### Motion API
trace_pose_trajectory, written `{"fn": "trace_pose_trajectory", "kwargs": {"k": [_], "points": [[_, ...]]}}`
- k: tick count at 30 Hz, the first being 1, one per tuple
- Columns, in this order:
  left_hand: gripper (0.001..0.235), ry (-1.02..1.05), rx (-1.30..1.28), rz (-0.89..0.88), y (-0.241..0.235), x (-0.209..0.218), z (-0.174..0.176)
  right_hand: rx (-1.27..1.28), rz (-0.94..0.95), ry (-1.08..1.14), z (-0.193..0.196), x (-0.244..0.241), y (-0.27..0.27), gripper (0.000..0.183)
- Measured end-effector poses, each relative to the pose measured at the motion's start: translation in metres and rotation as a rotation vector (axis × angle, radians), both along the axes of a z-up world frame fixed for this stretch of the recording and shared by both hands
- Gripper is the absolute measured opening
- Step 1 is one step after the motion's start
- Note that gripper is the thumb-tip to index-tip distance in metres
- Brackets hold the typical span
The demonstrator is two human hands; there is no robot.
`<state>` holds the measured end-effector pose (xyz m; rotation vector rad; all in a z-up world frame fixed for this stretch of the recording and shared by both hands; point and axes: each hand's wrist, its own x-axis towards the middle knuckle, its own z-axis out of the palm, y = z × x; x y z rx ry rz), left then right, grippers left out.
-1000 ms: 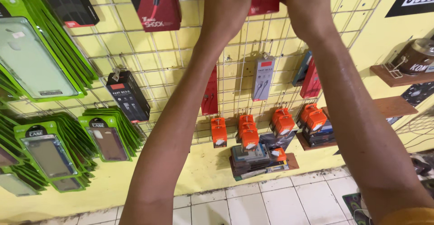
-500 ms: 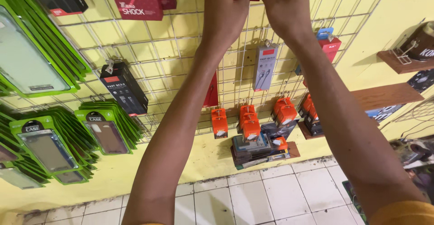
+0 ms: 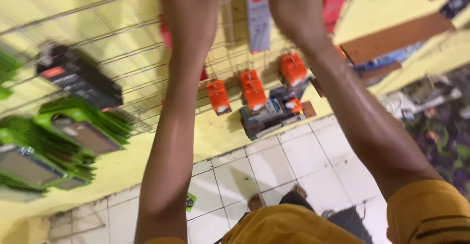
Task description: The person repeatedly picks up small packaged electronics accessories from a wall display, briefly holds them, and places them back on the rack. The items include earphones, cables, and phone cases in various colored boxes.
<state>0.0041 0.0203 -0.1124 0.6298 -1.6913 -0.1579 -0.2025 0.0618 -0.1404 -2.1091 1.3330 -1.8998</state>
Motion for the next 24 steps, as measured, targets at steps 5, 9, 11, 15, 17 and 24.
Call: {"fn": "trace_pose_trajectory", "kwargs": {"k": [5, 9, 11, 15, 17, 24], "points": [[0.045, 0.13, 0.209, -0.285, 0.069, -0.018, -0.067, 0.433, 0.013, -0.185, -0.099, -0.026, 0.115, 0.047], [0.025, 0.293, 0.515, -0.579, 0.122, -0.067, -0.15, 0.696, -0.004, -0.554, -0.192, -0.086, 0.164, 0.046], [0.016, 0.199, 0.701, -0.7, 0.149, -0.105, -0.19, 0.788, -0.129, -0.538, -0.233, -0.129, 0.184, 0.046], [0.039, -0.018, 1.022, -0.78, 0.18, -0.203, -0.283, 0.921, -0.302, -0.514, -0.304, -0.224, 0.212, 0.046], [0.055, -0.159, 1.177, -0.752, 0.185, -0.25, -0.332, 0.911, -0.3, -0.537, -0.332, -0.271, 0.209, 0.05], [0.093, -0.114, 1.123, -0.532, 0.137, -0.416, -0.453, 0.918, -0.205, -0.47, -0.375, -0.415, 0.157, 0.07]]}}
